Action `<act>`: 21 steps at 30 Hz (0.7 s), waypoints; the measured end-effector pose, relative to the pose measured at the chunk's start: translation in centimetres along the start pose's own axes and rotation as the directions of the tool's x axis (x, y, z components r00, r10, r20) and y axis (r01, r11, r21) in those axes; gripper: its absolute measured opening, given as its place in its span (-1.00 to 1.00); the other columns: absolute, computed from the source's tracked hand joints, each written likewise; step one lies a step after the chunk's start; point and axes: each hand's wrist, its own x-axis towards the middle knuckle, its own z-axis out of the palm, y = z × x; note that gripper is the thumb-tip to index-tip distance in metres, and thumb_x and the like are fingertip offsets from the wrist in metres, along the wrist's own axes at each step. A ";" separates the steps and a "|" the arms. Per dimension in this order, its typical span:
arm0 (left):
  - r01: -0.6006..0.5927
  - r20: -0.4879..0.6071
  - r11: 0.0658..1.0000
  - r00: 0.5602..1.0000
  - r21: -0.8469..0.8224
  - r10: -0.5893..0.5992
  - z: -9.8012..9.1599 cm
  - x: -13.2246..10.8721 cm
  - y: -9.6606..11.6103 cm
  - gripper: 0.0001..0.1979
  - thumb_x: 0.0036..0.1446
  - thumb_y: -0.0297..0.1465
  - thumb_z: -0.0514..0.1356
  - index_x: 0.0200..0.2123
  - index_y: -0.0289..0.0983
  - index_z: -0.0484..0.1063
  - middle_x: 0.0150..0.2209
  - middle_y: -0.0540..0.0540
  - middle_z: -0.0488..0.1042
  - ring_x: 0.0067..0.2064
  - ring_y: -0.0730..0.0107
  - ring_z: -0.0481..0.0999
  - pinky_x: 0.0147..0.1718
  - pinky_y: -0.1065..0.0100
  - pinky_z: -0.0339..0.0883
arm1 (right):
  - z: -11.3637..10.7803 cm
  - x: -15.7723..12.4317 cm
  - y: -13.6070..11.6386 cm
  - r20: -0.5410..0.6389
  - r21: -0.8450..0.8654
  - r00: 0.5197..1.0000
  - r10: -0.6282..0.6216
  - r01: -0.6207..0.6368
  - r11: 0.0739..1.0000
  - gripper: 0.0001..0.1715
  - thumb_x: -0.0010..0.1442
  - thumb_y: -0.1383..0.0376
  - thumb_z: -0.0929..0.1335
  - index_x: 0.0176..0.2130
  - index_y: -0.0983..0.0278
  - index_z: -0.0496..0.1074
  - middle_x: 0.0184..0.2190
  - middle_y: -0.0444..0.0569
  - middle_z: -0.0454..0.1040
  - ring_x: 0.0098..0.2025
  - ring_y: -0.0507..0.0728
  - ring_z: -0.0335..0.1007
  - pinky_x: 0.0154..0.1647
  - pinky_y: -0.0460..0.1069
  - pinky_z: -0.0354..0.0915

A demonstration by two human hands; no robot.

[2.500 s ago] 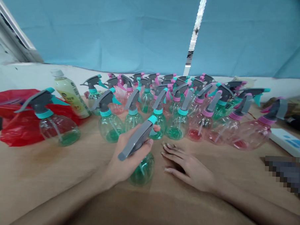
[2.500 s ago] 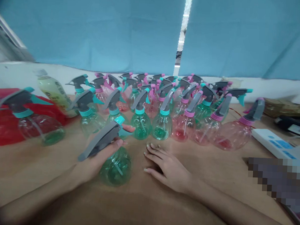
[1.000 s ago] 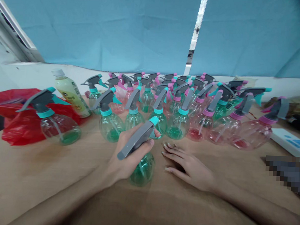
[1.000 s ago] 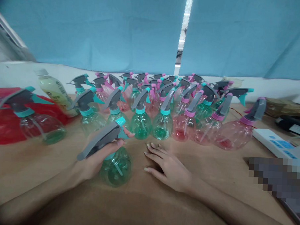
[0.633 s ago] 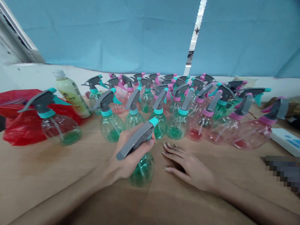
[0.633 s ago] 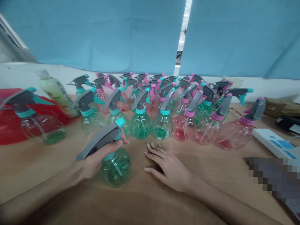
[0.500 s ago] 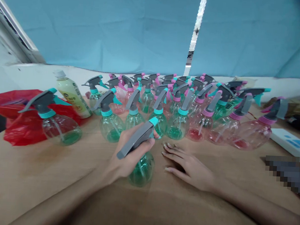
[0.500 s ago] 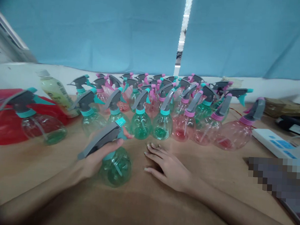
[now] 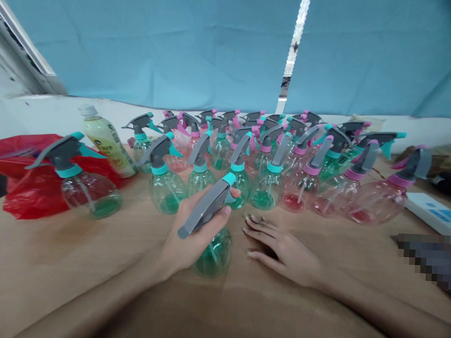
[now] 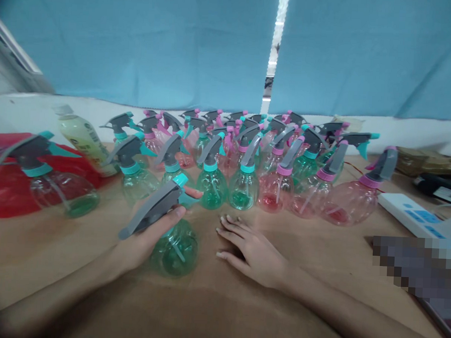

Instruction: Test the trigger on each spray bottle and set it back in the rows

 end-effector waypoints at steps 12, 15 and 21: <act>0.004 0.017 0.999 1.000 -0.041 -0.003 0.0 0.0 0.0 -0.71 0.20 -0.27 0.06 -0.03 -0.13 0.37 -0.56 0.06 0.35 -0.50 0.37 0.38 -0.54 0.37 0.22 | 0.1 0.1 0.1 0.030 -0.022 1.000 0.002 -0.001 1.000 -0.38 0.29 0.03 0.22 0.25 0.20 0.15 0.28 0.00 0.13 0.32 0.20 -0.02 0.30 0.20 0.03; 0.011 0.024 0.999 1.000 -0.041 -0.010 0.0 0.0 0.0 -0.71 0.21 -0.28 0.05 -0.02 -0.12 0.36 -0.57 0.07 0.34 -0.53 0.39 0.37 -0.54 0.37 0.23 | 0.1 0.1 0.1 0.021 -0.007 1.000 -0.006 0.006 1.000 -0.38 0.29 0.04 0.23 0.25 0.19 0.15 0.28 0.00 0.14 0.32 0.21 -0.02 0.29 0.22 0.03; 0.005 0.012 0.999 1.000 -0.035 -0.005 0.0 0.0 0.0 -0.71 0.19 -0.27 0.06 -0.03 -0.13 0.37 -0.58 0.07 0.33 -0.52 0.38 0.37 -0.53 0.36 0.26 | 0.0 0.1 0.1 0.020 0.001 1.000 0.002 -0.002 1.000 -0.39 0.29 0.04 0.22 0.24 0.18 0.17 0.28 0.00 0.14 0.31 0.20 -0.01 0.29 0.22 0.03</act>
